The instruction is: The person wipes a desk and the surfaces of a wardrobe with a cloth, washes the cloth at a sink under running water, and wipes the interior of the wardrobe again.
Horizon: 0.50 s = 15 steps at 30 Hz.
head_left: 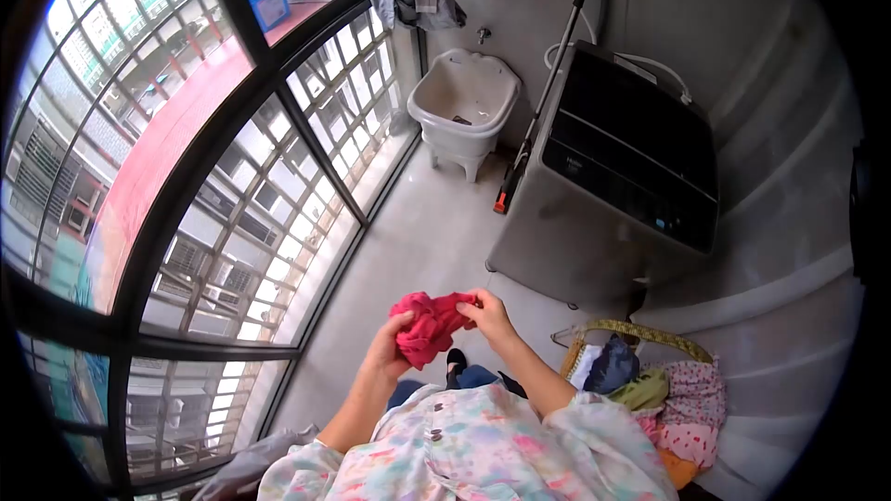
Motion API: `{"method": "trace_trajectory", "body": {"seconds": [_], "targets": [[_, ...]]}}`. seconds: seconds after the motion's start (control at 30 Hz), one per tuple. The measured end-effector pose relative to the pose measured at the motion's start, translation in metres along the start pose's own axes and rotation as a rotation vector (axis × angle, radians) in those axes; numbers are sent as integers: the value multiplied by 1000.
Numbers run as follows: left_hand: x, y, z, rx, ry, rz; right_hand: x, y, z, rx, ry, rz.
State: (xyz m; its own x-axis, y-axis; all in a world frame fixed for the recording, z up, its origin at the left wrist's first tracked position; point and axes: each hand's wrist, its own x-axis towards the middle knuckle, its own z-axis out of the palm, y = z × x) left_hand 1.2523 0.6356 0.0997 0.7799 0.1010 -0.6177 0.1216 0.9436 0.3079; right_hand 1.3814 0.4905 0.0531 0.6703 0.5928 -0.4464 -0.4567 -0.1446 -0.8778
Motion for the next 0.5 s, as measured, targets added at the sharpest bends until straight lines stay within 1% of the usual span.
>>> {"method": "trace_trajectory", "body": {"seconds": [0.1,0.17,0.23,0.37,0.5], "targets": [[35,51,21,-100,18,35,63,-36,7,63,-42,-5],[65,86,34,-94,7,54,109,-50,9,86,-75,-25],[108,117,40,-108,22,84,156,-61,12,168,-47,-66],[199,183,73,-72,-67,87,244,-110,6,280,52,-86],[307,246,111,-44,-130,87,332,-160,-15,251,175,-85]]}}
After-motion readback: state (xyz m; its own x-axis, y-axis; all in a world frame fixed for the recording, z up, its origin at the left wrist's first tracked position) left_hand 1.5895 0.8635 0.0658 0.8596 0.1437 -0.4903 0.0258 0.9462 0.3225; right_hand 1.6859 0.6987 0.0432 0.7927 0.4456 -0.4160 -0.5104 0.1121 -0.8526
